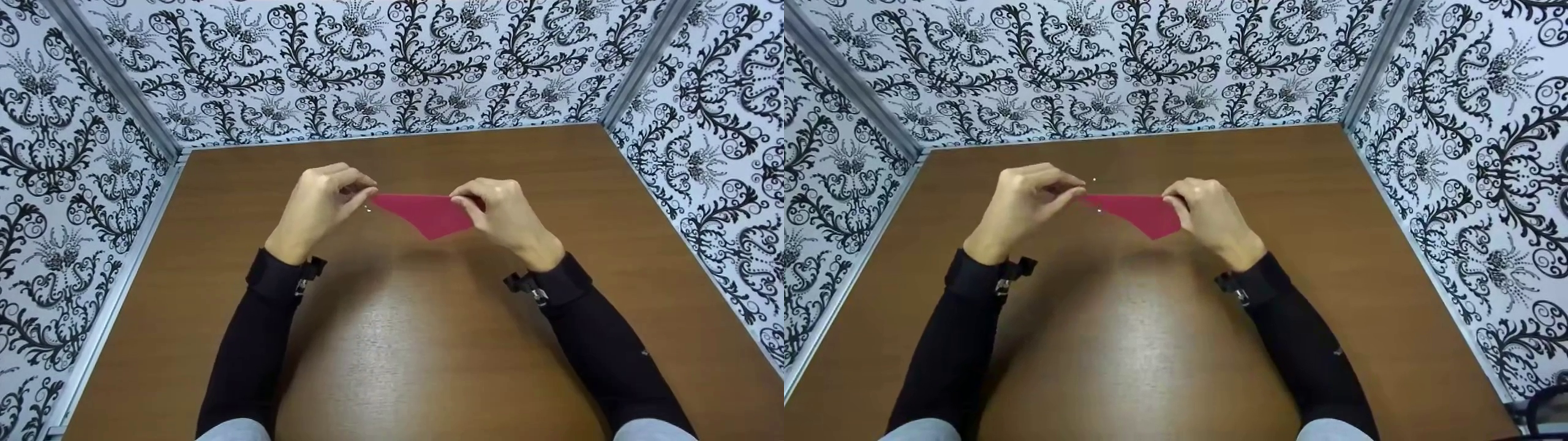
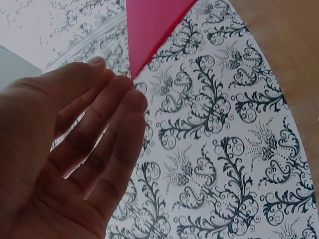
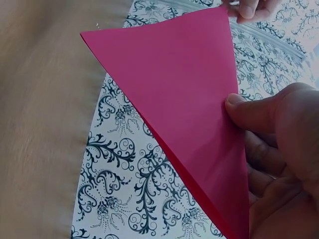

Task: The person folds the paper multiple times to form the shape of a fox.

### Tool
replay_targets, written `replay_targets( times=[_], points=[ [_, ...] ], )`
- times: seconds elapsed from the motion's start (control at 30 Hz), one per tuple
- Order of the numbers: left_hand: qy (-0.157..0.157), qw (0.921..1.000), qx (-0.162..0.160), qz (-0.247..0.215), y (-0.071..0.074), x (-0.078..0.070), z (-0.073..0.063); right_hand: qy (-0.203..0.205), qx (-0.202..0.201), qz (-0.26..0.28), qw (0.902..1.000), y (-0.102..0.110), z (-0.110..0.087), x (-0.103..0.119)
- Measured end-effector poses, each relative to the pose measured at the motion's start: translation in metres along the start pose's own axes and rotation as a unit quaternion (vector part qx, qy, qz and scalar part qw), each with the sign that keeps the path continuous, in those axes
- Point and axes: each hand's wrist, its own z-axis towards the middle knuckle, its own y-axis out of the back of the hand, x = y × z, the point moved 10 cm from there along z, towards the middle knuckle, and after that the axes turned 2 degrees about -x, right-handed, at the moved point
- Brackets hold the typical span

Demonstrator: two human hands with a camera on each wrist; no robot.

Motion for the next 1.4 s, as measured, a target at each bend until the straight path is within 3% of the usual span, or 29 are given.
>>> replay_targets(
  times=[0.13,0.27,0.47,0.63,0.8,1.17,1.4],
  points=[
    [-0.019,0.9996,0.005,0.018,-0.010,-0.009,-0.001,-0.013,0.021,0.013,0.9996,-0.008,0.000,0.000],
    [-0.024,0.9982,0.031,0.046,-0.024,-0.014,-0.002,-0.024,0.044,0.027,0.9984,-0.018,-0.002,0.001],
    [0.010,0.9930,0.111,0.039,-0.053,-0.008,-0.008,-0.033,0.081,0.055,0.9947,-0.034,-0.005,0.003],
    [0.040,0.9826,0.179,0.029,-0.077,0.001,-0.014,-0.063,0.118,0.070,0.9885,-0.050,-0.011,-0.002],
    [0.061,0.9725,0.223,0.026,-0.093,0.010,-0.021,-0.086,0.144,0.067,0.9836,-0.063,-0.015,-0.010],
    [0.092,0.9683,0.232,-0.005,-0.096,0.018,-0.023,-0.124,0.149,0.096,0.9763,-0.061,-0.015,-0.016],
    [0.113,0.9656,0.234,-0.012,-0.100,0.023,-0.027,-0.120,0.157,0.084,0.9767,-0.066,-0.016,-0.017]
  ],
)
